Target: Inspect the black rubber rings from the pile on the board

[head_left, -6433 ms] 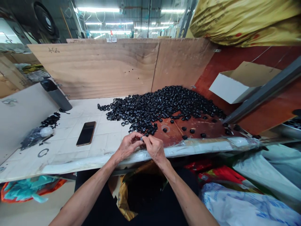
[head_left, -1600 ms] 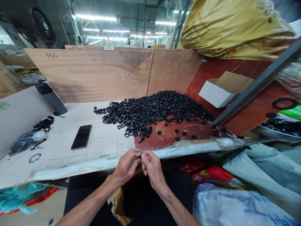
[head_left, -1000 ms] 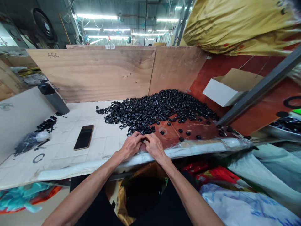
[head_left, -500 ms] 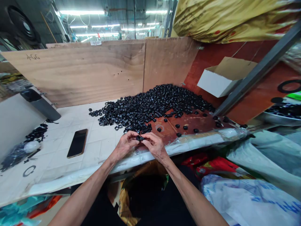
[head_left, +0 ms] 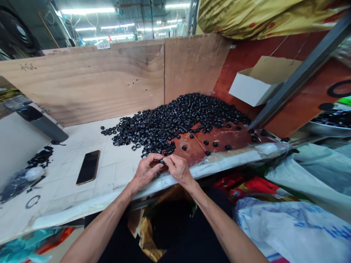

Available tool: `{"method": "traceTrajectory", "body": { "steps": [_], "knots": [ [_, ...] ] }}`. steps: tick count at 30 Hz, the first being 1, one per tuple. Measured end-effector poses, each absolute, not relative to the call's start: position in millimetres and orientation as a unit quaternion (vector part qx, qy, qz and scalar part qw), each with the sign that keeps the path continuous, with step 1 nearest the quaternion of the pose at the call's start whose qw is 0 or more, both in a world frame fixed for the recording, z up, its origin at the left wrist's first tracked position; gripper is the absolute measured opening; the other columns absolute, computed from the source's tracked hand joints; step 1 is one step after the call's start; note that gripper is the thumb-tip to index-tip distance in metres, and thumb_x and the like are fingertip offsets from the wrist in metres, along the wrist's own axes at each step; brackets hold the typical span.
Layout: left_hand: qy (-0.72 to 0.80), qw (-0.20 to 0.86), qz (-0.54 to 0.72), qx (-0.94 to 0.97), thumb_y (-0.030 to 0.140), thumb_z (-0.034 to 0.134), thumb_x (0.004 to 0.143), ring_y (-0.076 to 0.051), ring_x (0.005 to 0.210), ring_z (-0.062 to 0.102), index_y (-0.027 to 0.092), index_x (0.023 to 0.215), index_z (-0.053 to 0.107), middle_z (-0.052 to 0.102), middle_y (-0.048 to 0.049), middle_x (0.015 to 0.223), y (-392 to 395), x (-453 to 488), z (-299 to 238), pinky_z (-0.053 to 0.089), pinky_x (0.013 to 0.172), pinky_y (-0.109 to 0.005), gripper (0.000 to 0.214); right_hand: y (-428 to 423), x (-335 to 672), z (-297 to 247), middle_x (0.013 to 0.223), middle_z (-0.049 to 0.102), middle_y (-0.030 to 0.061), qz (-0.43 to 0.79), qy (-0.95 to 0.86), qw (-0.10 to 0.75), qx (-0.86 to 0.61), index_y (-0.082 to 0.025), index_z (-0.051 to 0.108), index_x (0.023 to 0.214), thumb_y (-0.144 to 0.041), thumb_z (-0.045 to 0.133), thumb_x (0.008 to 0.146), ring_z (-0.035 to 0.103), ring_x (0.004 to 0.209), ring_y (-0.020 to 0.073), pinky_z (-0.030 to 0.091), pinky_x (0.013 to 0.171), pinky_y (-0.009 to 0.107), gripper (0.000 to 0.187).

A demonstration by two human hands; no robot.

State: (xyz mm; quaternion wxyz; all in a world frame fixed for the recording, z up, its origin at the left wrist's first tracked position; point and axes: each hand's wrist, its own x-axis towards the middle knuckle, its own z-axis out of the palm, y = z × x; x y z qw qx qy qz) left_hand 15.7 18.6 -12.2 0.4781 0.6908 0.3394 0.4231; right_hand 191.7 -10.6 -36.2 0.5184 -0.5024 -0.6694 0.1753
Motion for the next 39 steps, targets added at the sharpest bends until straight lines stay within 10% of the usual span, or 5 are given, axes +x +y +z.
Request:
{"method": "traceTrajectory", "body": {
  "steps": [8, 20, 27, 39],
  "knots": [
    [0.340, 0.532, 0.428, 0.646, 0.029, 0.076, 0.081, -0.018, 0.087, 0.068, 0.017, 0.103, 0.069, 0.072, -0.0053, 0.100, 16.4, 18.9, -16.8, 0.057, 0.083, -0.032, 0.026, -17.4, 191.9, -34.9, 0.087, 0.069, 0.0047, 0.193, -0.664, 0.546, -0.473, -0.019, 0.067, 0.106, -0.031, 0.057, 0.098, 0.062, 0.068, 0.0157, 0.049, 0.064, 0.025, 0.018],
    [0.350, 0.548, 0.439, 0.620, 0.028, 0.076, 0.082, -0.016, 0.081, 0.067, 0.017, 0.105, 0.066, 0.071, -0.0040, 0.096, 16.2, 18.5, -19.1, 0.057, 0.077, -0.029, 0.028, -24.1, 191.8, -25.5, 0.060, 0.055, -0.0009, 0.145, -0.684, 0.501, -0.510, -0.021, 0.062, 0.069, -0.034, 0.059, 0.096, 0.052, 0.057, 0.0145, 0.046, 0.063, 0.027, 0.030],
    [0.347, 0.562, 0.421, 0.622, 0.029, 0.073, 0.083, -0.017, 0.083, 0.068, 0.017, 0.105, 0.064, 0.071, -0.0034, 0.094, 15.2, 18.5, -15.7, 0.057, 0.077, -0.029, 0.027, -18.5, 192.8, -32.6, 0.083, 0.069, 0.0041, 0.213, -0.663, 0.542, -0.470, -0.020, 0.069, 0.099, -0.028, 0.058, 0.094, 0.065, 0.070, 0.0170, 0.053, 0.066, 0.027, 0.014],
    [0.293, 0.330, 0.295, 0.847, 0.020, 0.060, 0.090, -0.020, 0.095, 0.067, 0.022, 0.102, 0.066, 0.072, -0.0060, 0.104, -30.5, -13.2, 6.3, 0.051, 0.087, -0.032, 0.013, -43.7, 197.6, -32.0, 0.056, 0.054, -0.0057, 0.395, -0.642, 0.426, -0.500, -0.019, 0.064, 0.074, -0.026, 0.066, 0.081, 0.048, 0.050, 0.0109, 0.036, 0.048, 0.021, 0.010]
  ]
}}
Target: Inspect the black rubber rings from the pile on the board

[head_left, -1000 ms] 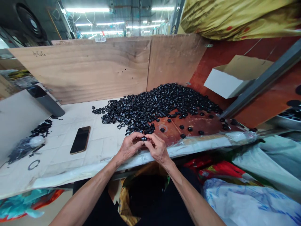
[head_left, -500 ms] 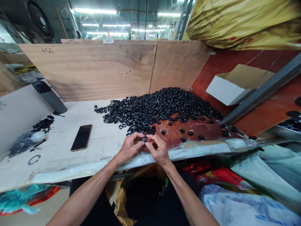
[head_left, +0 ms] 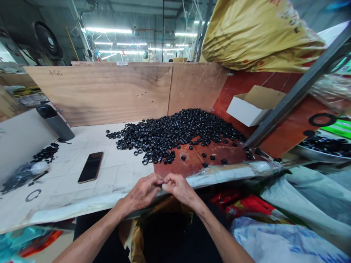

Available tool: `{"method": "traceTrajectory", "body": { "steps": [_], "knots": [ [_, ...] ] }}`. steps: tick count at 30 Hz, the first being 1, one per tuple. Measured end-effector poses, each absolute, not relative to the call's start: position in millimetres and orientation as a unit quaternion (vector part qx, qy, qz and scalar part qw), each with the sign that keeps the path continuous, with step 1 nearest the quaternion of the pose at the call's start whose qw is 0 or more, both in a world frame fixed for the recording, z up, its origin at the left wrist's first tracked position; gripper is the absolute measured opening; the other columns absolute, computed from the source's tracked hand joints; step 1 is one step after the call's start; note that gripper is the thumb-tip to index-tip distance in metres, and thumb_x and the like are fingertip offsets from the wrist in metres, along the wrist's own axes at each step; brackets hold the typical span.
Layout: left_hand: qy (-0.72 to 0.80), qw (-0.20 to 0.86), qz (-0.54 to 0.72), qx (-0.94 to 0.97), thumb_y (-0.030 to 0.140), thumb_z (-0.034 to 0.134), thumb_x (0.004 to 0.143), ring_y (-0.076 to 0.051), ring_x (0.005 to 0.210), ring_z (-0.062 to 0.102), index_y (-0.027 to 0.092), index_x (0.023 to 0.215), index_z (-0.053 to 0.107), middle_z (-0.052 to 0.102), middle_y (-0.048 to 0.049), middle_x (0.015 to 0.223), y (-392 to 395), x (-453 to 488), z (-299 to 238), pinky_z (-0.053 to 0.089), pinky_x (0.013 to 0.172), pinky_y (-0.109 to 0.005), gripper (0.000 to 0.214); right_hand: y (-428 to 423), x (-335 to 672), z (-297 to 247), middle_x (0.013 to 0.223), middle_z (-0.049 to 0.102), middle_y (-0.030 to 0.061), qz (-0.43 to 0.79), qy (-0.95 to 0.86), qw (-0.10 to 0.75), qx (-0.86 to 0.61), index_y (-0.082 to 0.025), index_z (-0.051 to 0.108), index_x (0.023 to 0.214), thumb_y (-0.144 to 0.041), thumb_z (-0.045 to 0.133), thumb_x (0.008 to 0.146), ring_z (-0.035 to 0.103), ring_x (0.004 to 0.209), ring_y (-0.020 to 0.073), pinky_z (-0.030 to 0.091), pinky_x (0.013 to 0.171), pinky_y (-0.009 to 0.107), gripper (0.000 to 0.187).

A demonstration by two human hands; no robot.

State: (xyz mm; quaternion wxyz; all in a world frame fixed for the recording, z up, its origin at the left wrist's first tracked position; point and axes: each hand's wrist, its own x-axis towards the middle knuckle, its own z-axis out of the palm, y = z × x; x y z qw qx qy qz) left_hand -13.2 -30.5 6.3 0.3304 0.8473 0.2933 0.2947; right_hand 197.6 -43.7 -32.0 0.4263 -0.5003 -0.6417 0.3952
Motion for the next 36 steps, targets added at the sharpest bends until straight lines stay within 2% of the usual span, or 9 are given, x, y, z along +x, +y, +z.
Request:
{"method": "traceTrajectory", "body": {
  "steps": [5, 8, 10, 13, 18, 22, 26, 31, 36],
  "knots": [
    [0.459, 0.308, 0.252, 0.795, 0.033, 0.067, 0.086, -0.017, 0.064, 0.060, 0.020, 0.082, 0.068, 0.066, 0.0000, 0.070, -8.6, -29.3, 14.8, 0.044, 0.061, -0.028, 0.014, -10.4, 211.7, -30.5, 0.076, 0.063, 0.0003, 0.155, -0.688, 0.437, -0.557, -0.019, 0.071, 0.098, -0.019, 0.067, 0.081, 0.061, 0.068, 0.0169, 0.050, 0.069, 0.028, 0.017],
    [0.570, 0.167, 0.322, 0.737, 0.030, 0.068, 0.083, -0.019, 0.068, 0.061, 0.018, 0.098, 0.068, 0.068, -0.0039, 0.086, 24.2, -33.7, 1.7, 0.047, 0.068, -0.032, 0.019, 11.4, 203.9, -34.9, 0.101, 0.063, 0.0075, 0.068, -0.725, 0.405, -0.553, -0.019, 0.069, 0.114, -0.013, 0.065, 0.083, 0.063, 0.080, 0.0189, 0.052, 0.077, 0.031, 0.032],
    [0.569, 0.125, 0.322, 0.746, 0.027, 0.071, 0.080, -0.022, 0.078, 0.065, 0.018, 0.107, 0.067, 0.069, -0.0074, 0.100, 40.8, -34.5, -10.2, 0.049, 0.077, -0.035, 0.028, 19.2, 197.0, -39.5, 0.107, 0.060, 0.0088, 0.056, -0.750, 0.370, -0.546, -0.019, 0.070, 0.107, -0.011, 0.063, 0.087, 0.063, 0.078, 0.0177, 0.051, 0.074, 0.029, 0.023],
    [0.540, 0.129, 0.310, 0.772, 0.022, 0.068, 0.081, -0.024, 0.084, 0.066, 0.020, 0.103, 0.068, 0.070, -0.0062, 0.093, 49.3, -31.5, -24.4, 0.051, 0.081, -0.036, 0.022, 21.4, 192.7, -46.0, 0.097, 0.060, 0.0066, 0.056, -0.770, 0.348, -0.531, -0.019, 0.069, 0.091, -0.009, 0.057, 0.091, 0.061, 0.076, 0.0173, 0.050, 0.073, 0.028, 0.016],
    [0.495, 0.182, 0.341, 0.778, 0.022, 0.068, 0.080, -0.022, 0.084, 0.067, 0.023, 0.108, 0.065, 0.071, -0.0031, 0.095, 36.4, -23.4, -29.5, 0.053, 0.083, -0.035, 0.029, 15.4, 197.8, -45.9, 0.093, 0.063, 0.0058, 0.096, -0.758, 0.391, -0.513, -0.020, 0.065, 0.092, -0.008, 0.060, 0.085, 0.062, 0.079, 0.0193, 0.050, 0.076, 0.029, 0.015],
    [0.469, 0.289, 0.363, 0.752, 0.020, 0.064, 0.081, -0.016, 0.071, 0.067, 0.024, 0.114, 0.060, 0.070, 0.0010, 0.090, 29.2, -18.7, -25.9, 0.053, 0.074, -0.030, 0.033, 14.6, 201.7, -36.5, 0.084, 0.066, 0.0016, 0.204, -0.708, 0.452, -0.503, -0.020, 0.067, 0.097, -0.015, 0.061, 0.083, 0.058, 0.065, 0.0147, 0.050, 0.066, 0.027, 0.016],
    [0.444, 0.297, 0.380, 0.755, 0.017, 0.064, 0.078, -0.014, 0.067, 0.063, 0.021, 0.110, 0.060, 0.065, 0.0023, 0.081, 29.7, -15.6, -23.4, 0.050, 0.067, -0.027, 0.032, 17.5, 194.6, -29.9, 0.087, 0.069, 0.0019, 0.316, -0.654, 0.501, -0.471, -0.019, 0.069, 0.091, -0.028, 0.068, 0.080, 0.057, 0.060, 0.0125, 0.049, 0.058, 0.025, 0.014],
    [0.447, 0.304, 0.379, 0.752, 0.014, 0.066, 0.076, -0.016, 0.073, 0.066, 0.021, 0.111, 0.061, 0.069, -0.0004, 0.090, 28.9, -16.0, -23.6, 0.055, 0.073, -0.030, 0.036, 17.5, 171.7, -31.1, 0.091, 0.073, 0.0046, 0.378, -0.610, 0.538, -0.441, -0.019, 0.068, 0.096, -0.031, 0.070, 0.081, 0.067, 0.074, 0.0168, 0.058, 0.069, 0.028, 0.019],
    [0.428, 0.351, 0.392, 0.735, 0.014, 0.067, 0.077, -0.019, 0.089, 0.070, 0.021, 0.109, 0.059, 0.070, -0.0023, 0.100, 26.9, -15.5, -23.7, 0.059, 0.085, -0.034, 0.033, 12.5, 167.5, -30.8, 0.111, 0.070, 0.0087, 0.332, -0.643, 0.556, -0.410, -0.021, 0.075, 0.100, -0.026, 0.067, 0.087, 0.069, 0.096, 0.0201, 0.060, 0.080, 0.031, 0.017]
  ]
}}
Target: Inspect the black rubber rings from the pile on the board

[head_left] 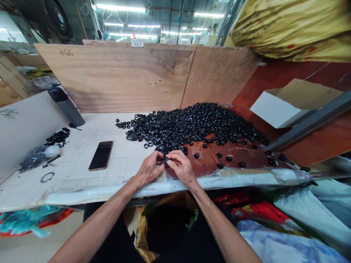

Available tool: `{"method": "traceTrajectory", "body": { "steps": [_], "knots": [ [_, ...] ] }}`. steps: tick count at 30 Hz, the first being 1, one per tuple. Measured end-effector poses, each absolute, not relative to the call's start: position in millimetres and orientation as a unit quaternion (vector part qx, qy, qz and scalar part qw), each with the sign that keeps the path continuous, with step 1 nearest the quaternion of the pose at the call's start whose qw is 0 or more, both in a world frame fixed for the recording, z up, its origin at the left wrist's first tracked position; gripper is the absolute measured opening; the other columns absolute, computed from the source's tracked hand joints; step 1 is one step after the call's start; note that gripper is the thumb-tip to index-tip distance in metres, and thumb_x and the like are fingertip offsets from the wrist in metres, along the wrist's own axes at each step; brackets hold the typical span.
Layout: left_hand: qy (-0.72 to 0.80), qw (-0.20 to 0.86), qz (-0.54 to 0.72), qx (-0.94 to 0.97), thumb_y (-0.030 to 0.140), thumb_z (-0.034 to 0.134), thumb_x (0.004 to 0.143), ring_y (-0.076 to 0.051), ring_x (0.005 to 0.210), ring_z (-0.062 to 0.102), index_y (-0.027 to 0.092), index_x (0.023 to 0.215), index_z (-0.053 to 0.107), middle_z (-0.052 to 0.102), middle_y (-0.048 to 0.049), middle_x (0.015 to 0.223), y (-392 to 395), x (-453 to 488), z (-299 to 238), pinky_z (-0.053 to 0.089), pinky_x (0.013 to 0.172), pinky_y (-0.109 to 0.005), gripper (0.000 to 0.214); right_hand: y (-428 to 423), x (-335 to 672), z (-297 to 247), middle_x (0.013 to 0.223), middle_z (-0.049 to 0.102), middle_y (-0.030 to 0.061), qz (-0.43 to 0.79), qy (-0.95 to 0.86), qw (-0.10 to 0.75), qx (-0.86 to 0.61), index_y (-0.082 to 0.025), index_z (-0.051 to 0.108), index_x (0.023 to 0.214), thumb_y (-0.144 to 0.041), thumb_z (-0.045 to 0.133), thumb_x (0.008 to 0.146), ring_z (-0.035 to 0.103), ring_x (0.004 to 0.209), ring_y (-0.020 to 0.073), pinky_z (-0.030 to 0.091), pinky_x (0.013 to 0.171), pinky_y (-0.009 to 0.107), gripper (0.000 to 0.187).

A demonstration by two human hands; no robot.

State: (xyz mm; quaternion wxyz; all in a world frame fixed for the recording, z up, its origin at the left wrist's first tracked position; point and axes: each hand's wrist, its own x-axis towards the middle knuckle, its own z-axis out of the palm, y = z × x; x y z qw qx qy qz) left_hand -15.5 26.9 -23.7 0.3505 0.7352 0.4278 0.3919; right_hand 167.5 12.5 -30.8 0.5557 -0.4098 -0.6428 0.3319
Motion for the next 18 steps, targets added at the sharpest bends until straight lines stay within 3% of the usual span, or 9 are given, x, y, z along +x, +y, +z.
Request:
{"method": "traceTrajectory", "body": {
  "steps": [4, 10, 15, 18],
  "knots": [
    [0.412, 0.388, 0.414, 0.713, 0.017, 0.069, 0.078, -0.018, 0.089, 0.070, 0.020, 0.107, 0.058, 0.069, -0.0026, 0.100, 26.5, -15.2, -23.7, 0.059, 0.085, -0.033, 0.032, 10.0, 169.2, -31.7, 0.095, 0.073, 0.0052, 0.297, -0.657, 0.538, -0.437, -0.021, 0.076, 0.099, -0.024, 0.068, 0.087, 0.070, 0.085, 0.0188, 0.058, 0.077, 0.030, 0.015],
    [0.375, 0.438, 0.431, 0.694, 0.021, 0.071, 0.082, -0.017, 0.090, 0.071, 0.018, 0.109, 0.060, 0.068, -0.0048, 0.106, 27.2, -16.8, -26.9, 0.060, 0.085, -0.033, 0.029, 8.1, 167.5, -32.6, 0.096, 0.074, 0.0054, 0.282, -0.650, 0.554, -0.436, -0.022, 0.076, 0.093, -0.024, 0.069, 0.087, 0.071, 0.086, 0.0194, 0.057, 0.078, 0.030, 0.010],
    [0.336, 0.374, 0.450, 0.738, 0.026, 0.070, 0.089, -0.018, 0.099, 0.067, 0.019, 0.105, 0.065, 0.066, -0.0058, 0.107, 28.9, -20.7, -26.8, 0.058, 0.090, -0.032, 0.018, 6.4, 165.3, -27.4, 0.085, 0.073, 0.0037, 0.281, -0.642, 0.547, -0.458, -0.021, 0.075, 0.089, -0.031, 0.071, 0.087, 0.067, 0.070, 0.0166, 0.054, 0.067, 0.026, 0.011],
    [0.311, 0.345, 0.448, 0.764, 0.026, 0.070, 0.091, -0.019, 0.103, 0.066, 0.019, 0.104, 0.067, 0.066, -0.0071, 0.109, 28.4, -22.5, -23.9, 0.056, 0.092, -0.034, 0.015, 6.4, 164.6, -25.2, 0.072, 0.069, 0.0011, 0.245, -0.663, 0.524, -0.476, -0.019, 0.072, 0.077, -0.036, 0.067, 0.091, 0.060, 0.059, 0.0136, 0.047, 0.060, 0.024, 0.022]
  ]
}}
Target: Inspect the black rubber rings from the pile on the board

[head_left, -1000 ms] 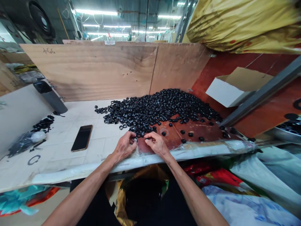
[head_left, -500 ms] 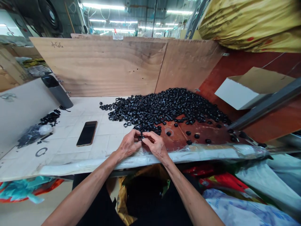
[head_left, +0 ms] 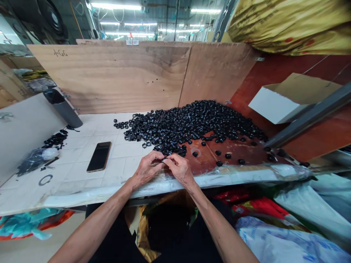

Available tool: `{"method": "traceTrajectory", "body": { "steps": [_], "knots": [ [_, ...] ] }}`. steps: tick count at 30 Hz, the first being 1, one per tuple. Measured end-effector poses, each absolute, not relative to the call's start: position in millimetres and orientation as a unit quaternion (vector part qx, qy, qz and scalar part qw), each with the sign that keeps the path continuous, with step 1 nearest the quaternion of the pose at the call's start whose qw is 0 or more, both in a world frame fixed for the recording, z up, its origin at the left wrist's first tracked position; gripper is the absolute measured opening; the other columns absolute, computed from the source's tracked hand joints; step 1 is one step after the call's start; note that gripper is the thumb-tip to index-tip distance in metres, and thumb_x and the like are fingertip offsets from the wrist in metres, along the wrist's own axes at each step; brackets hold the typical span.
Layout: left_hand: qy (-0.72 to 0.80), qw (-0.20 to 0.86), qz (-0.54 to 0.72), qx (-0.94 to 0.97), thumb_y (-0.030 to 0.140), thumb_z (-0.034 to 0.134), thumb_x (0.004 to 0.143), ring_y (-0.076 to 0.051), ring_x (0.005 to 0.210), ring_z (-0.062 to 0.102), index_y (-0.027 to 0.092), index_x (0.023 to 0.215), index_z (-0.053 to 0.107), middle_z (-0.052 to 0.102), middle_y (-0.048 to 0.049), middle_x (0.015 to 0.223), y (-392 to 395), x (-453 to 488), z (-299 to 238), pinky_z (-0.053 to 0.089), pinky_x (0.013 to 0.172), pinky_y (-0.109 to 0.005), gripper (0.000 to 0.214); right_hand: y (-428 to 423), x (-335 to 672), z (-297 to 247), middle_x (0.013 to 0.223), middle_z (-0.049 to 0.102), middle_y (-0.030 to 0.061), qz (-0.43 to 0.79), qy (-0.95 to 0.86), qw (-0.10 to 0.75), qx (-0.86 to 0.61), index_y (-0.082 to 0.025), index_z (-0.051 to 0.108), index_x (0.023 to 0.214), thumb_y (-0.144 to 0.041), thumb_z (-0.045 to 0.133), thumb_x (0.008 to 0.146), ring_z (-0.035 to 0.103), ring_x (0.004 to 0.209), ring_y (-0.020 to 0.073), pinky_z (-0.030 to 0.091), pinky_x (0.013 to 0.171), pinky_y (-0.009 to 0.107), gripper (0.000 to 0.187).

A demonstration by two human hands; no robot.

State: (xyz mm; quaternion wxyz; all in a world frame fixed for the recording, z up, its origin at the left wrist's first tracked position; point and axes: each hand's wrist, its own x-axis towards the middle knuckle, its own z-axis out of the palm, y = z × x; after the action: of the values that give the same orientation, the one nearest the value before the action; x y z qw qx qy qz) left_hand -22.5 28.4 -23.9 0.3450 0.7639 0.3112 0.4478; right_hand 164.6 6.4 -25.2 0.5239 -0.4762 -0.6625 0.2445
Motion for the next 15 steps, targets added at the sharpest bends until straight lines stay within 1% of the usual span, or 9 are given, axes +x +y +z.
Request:
{"method": "traceTrajectory", "body": {
  "steps": [3, 5, 7, 9, 13, 15],
  "knots": [
    [0.291, 0.344, 0.433, 0.780, 0.023, 0.069, 0.091, -0.019, 0.105, 0.066, 0.020, 0.105, 0.067, 0.066, -0.0078, 0.112, 27.0, -22.3, -21.8, 0.055, 0.094, -0.034, 0.015, 7.6, 164.7, -26.3, 0.060, 0.061, -0.0007, 0.190, -0.690, 0.500, -0.487, -0.019, 0.066, 0.065, -0.039, 0.058, 0.099, 0.055, 0.056, 0.0124, 0.042, 0.059, 0.023, 0.040],
    [0.288, 0.349, 0.426, 0.783, 0.022, 0.069, 0.091, -0.019, 0.105, 0.066, 0.020, 0.105, 0.067, 0.065, -0.0080, 0.113, 26.3, -21.1, -21.5, 0.055, 0.095, -0.035, 0.014, 8.0, 164.5, -27.6, 0.056, 0.057, -0.0014, 0.171, -0.690, 0.496, -0.499, -0.019, 0.065, 0.066, -0.041, 0.053, 0.101, 0.054, 0.055, 0.0124, 0.040, 0.059, 0.023, 0.043],
    [0.292, 0.355, 0.423, 0.781, 0.021, 0.070, 0.090, -0.019, 0.105, 0.066, 0.019, 0.104, 0.067, 0.065, -0.0082, 0.113, 26.0, -19.6, -21.6, 0.055, 0.095, -0.035, 0.014, 7.0, 164.0, -27.6, 0.058, 0.059, -0.0017, 0.179, -0.672, 0.508, -0.509, -0.019, 0.067, 0.074, -0.042, 0.054, 0.101, 0.054, 0.054, 0.0123, 0.041, 0.058, 0.022, 0.037],
    [0.297, 0.364, 0.423, 0.775, 0.021, 0.071, 0.089, -0.019, 0.104, 0.066, 0.020, 0.104, 0.067, 0.065, -0.0077, 0.112, 26.2, -18.1, -21.7, 0.055, 0.094, -0.034, 0.015, 4.5, 163.7, -25.8, 0.065, 0.063, -0.0008, 0.202, -0.661, 0.523, -0.499, -0.020, 0.067, 0.082, -0.041, 0.056, 0.100, 0.055, 0.055, 0.0123, 0.044, 0.058, 0.022, 0.030],
    [0.306, 0.385, 0.458, 0.740, 0.023, 0.072, 0.089, -0.018, 0.101, 0.065, 0.019, 0.103, 0.067, 0.064, -0.0067, 0.109, 26.7, -17.7, -21.7, 0.056, 0.090, -0.032, 0.015, -0.4, 165.6, -22.1, 0.079, 0.068, 0.0034, 0.236, -0.687, 0.524, -0.445, -0.019, 0.070, 0.096, -0.033, 0.058, 0.096, 0.062, 0.064, 0.0150, 0.050, 0.062, 0.023, 0.019],
    [0.308, 0.376, 0.462, 0.742, 0.024, 0.071, 0.089, -0.018, 0.101, 0.065, 0.020, 0.103, 0.066, 0.064, -0.0068, 0.109, 26.5, -18.9, -21.5, 0.056, 0.089, -0.031, 0.015, 0.0, 166.5, -22.8, 0.078, 0.068, 0.0033, 0.236, -0.692, 0.521, -0.440, -0.018, 0.071, 0.098, -0.029, 0.058, 0.094, 0.063, 0.064, 0.0150, 0.050, 0.062, 0.023, 0.017]
  ]
}}
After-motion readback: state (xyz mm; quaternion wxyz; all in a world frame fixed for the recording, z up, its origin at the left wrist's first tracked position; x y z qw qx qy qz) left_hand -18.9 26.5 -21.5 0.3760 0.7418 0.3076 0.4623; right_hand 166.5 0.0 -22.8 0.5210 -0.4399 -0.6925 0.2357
